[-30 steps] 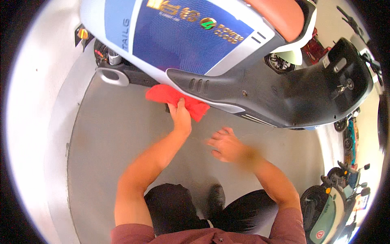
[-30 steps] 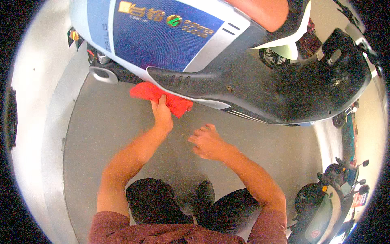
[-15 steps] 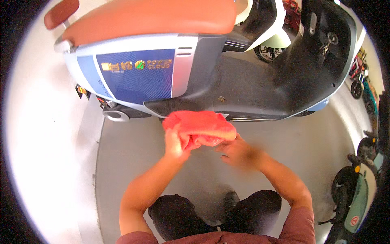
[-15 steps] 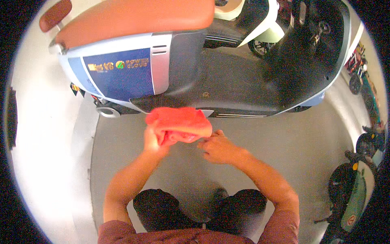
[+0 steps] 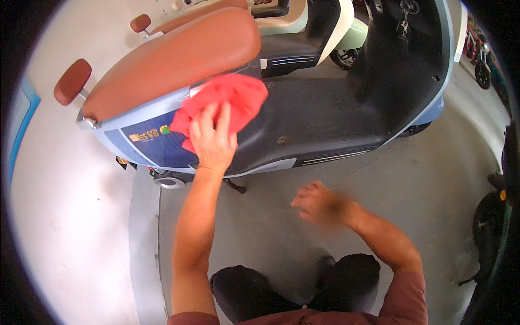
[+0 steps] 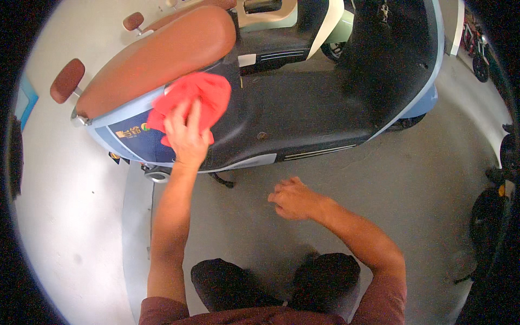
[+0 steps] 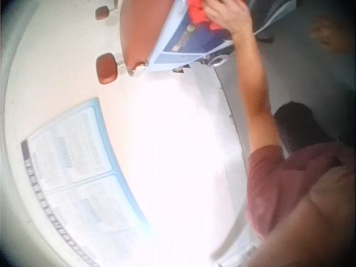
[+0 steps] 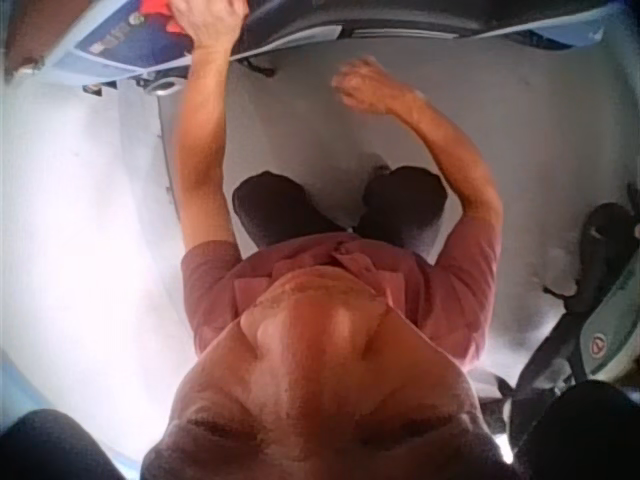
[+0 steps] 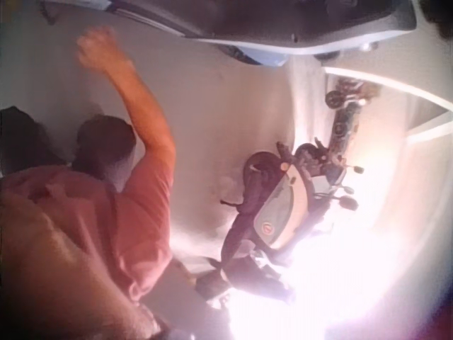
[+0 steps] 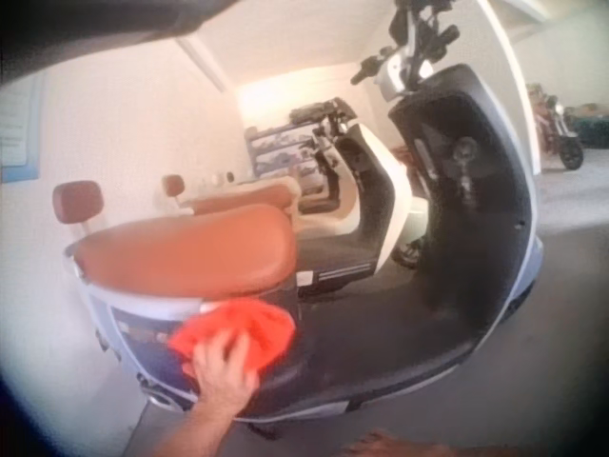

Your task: The person wipes the wheel, frame, floorboard, and front panels of a blue scooter with a red cloth.

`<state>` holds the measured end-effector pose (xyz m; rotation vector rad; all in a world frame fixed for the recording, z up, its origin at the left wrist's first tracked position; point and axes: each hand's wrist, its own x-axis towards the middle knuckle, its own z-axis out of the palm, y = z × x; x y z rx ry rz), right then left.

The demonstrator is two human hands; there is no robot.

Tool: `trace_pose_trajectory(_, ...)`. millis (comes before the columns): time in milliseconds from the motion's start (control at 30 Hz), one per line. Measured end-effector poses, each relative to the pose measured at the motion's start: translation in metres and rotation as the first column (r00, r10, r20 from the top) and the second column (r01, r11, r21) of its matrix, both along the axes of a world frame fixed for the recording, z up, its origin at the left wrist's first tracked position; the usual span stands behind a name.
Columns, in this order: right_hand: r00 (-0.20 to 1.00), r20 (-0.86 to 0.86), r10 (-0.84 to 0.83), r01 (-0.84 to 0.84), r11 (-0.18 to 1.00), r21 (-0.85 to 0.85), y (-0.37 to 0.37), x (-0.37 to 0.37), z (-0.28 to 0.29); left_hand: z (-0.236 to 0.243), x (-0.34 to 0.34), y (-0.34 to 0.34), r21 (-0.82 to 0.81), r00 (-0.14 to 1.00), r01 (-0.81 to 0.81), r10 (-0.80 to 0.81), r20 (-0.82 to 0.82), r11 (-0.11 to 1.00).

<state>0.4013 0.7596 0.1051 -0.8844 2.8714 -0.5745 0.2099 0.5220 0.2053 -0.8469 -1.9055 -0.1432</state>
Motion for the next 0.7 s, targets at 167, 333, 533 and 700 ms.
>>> trace_pose_trajectory(167,0.999,-0.030,-0.013,0.014,0.999,0.040,0.012,0.012,-0.008,-0.088,-0.007,-0.022,-0.434,0.992,-0.054,0.096,0.076,0.900)
trace_pose_trajectory(333,0.996,-0.085,-0.009,0.005,0.999,-0.047,0.024,0.006,-0.012,-0.038,-0.010,-0.014,-0.617,1.000,0.025,-0.029,0.004,0.787)
trace_pose_trajectory(533,0.998,-0.069,-0.010,0.001,0.992,-0.126,0.015,-0.011,-0.010,0.080,-0.013,0.060,-0.492,0.984,-0.022,-0.069,-0.167,0.870)
trace_pose_trajectory(700,0.999,0.010,0.046,-0.043,0.976,-0.213,0.007,-0.018,-0.002,0.067,-0.037,0.098,-0.616,0.986,-0.077,-0.033,-0.165,0.784)
